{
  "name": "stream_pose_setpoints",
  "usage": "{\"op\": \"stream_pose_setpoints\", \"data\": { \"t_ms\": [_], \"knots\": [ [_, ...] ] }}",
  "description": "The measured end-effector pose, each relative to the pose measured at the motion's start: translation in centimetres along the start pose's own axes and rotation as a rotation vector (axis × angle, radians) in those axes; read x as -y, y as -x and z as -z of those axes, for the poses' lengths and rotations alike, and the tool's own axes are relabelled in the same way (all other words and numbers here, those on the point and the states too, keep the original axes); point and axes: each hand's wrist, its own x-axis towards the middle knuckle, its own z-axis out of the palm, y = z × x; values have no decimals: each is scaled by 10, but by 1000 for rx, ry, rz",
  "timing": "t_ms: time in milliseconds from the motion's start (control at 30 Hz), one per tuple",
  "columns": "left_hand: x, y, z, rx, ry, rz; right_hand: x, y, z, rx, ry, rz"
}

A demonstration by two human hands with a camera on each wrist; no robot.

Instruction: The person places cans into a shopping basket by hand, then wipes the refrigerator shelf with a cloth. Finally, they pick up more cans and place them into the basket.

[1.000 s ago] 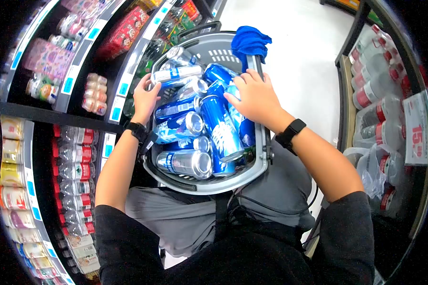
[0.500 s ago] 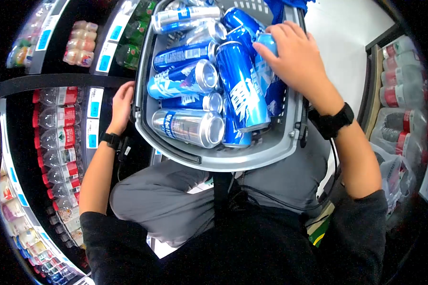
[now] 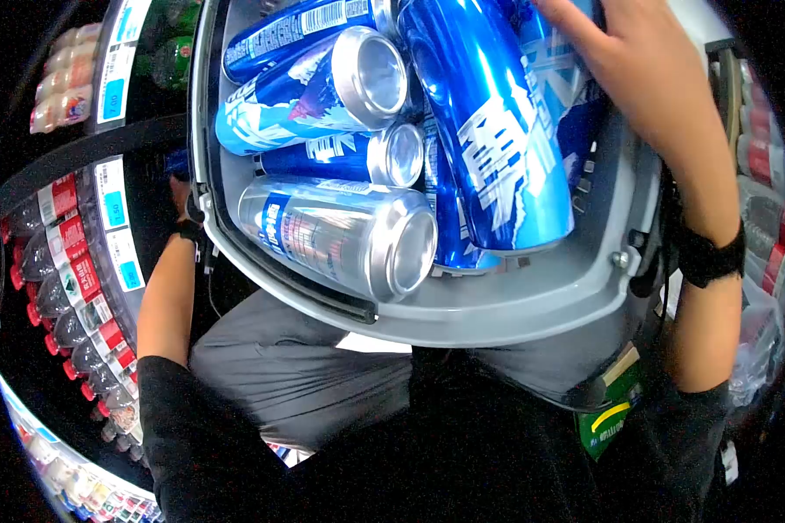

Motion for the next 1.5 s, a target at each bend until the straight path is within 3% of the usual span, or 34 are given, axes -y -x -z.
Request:
{"op": "stream_pose_setpoints", "data": {
  "t_ms": [67, 167, 267, 400, 500, 533, 600, 667, 767, 867, 967, 1033, 1100, 1167, 1367, 1433, 1467, 1500],
  "knots": [
    [-1, -11, -3, -9, 39, -24, 1, 1, 1, 8, -3, -6],
    [-40, -9, -2, -118, -139, -49, -2, -1, 3, 23, -2, -15],
    [-28, -47, -1, -107, -229, -9, -4, -2, 6, 40, 12, -21],
    [36, -118, -27, -166, 139, -244, -3, -4, 9, 69, 33, -28],
    [-7, -82, -8, -49, -63, -149, 5, -5, 13, 155, 17, -87],
    [-5, -81, -6, 7, -135, -55, -6, -5, 7, 144, 29, -88],
    [2, -94, -11, 10, -124, -44, -36, 2, -16, -26, 171, 83],
    [19, -112, -21, 21, -120, -17, -32, 2, -13, 1, 163, 46],
    [35, -116, -33, -59, -153, -57, -31, 3, -14, 46, 159, 4],
    [5, -89, -20, -108, -154, -82, -31, 2, -13, 50, 163, 21],
    [36, -122, -33, -145, -65, -179, -34, 2, -17, 17, 119, 56],
    [32, -118, -31, -171, -130, -241, -32, 2, -19, -97, 120, 106],
    [14, -92, -22, -192, -199, -299, -33, 1, -18, -92, 123, 104],
    [-47, -39, 3, 21, -253, -156, -32, 1, -16, -90, 126, 102],
    [-55, -9, 0, -9, -243, -164, -31, 0, -15, -83, 101, 116],
    [-46, 2, -5, -66, -187, -268, -30, 0, -15, -68, 95, 77],
    [-40, 7, -6, -7, -137, -279, -29, 0, -15, -56, 82, 73],
    [-58, 34, 1, -84, -180, -302, -27, 0, -14, -61, 79, 92]
  ]
}}
